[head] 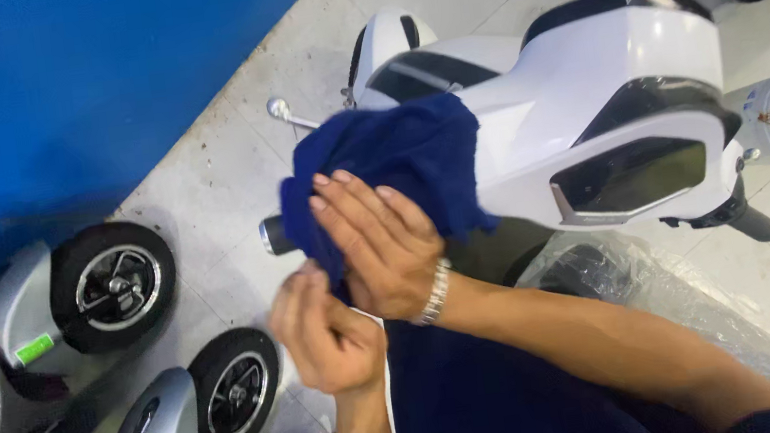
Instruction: The person wipes the exterior of a white scooter using a blue cloth. They clean the rear bumper, tail light, handlebars, front fairing, and front wheel area.
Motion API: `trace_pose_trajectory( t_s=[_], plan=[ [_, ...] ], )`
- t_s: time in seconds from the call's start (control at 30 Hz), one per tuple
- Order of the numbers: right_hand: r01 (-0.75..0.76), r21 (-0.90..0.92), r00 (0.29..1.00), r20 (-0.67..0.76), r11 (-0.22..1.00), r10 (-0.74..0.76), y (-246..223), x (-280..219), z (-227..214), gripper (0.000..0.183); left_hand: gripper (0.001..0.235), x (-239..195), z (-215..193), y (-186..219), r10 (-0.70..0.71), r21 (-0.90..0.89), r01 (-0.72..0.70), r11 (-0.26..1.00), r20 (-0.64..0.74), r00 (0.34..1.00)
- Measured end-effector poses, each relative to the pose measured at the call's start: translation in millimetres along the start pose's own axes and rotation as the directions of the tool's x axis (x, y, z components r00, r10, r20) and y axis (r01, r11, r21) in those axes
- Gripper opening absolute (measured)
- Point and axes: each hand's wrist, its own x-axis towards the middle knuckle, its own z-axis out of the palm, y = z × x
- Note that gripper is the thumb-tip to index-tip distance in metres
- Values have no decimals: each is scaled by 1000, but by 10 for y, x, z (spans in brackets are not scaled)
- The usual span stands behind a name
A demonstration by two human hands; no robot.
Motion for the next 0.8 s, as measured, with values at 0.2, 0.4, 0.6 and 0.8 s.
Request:
trace_pose_trajectory(
  t_s=[0.2,0.4,0.6,0.8],
  plan=[
    [140,113,956,-273,984,-105,-194,-182,708,34,19,-301,-152,-292,-426,-172,412,895,-57,903],
    [15,597,968,193,802,-162,-473,-526,1085,31,22,-656,-513,-807,-662,-128,663,738,56,747],
    [-536,688,742,661,490,-117,-27,-985,591,99,22,-684,-782,-582,-658,20,694,720,340,673],
    [-379,688,744,624,619,-238,388,-1384,-136,35,23,-314,-917,-37,-626,-42,865,500,672,395]
  ],
)
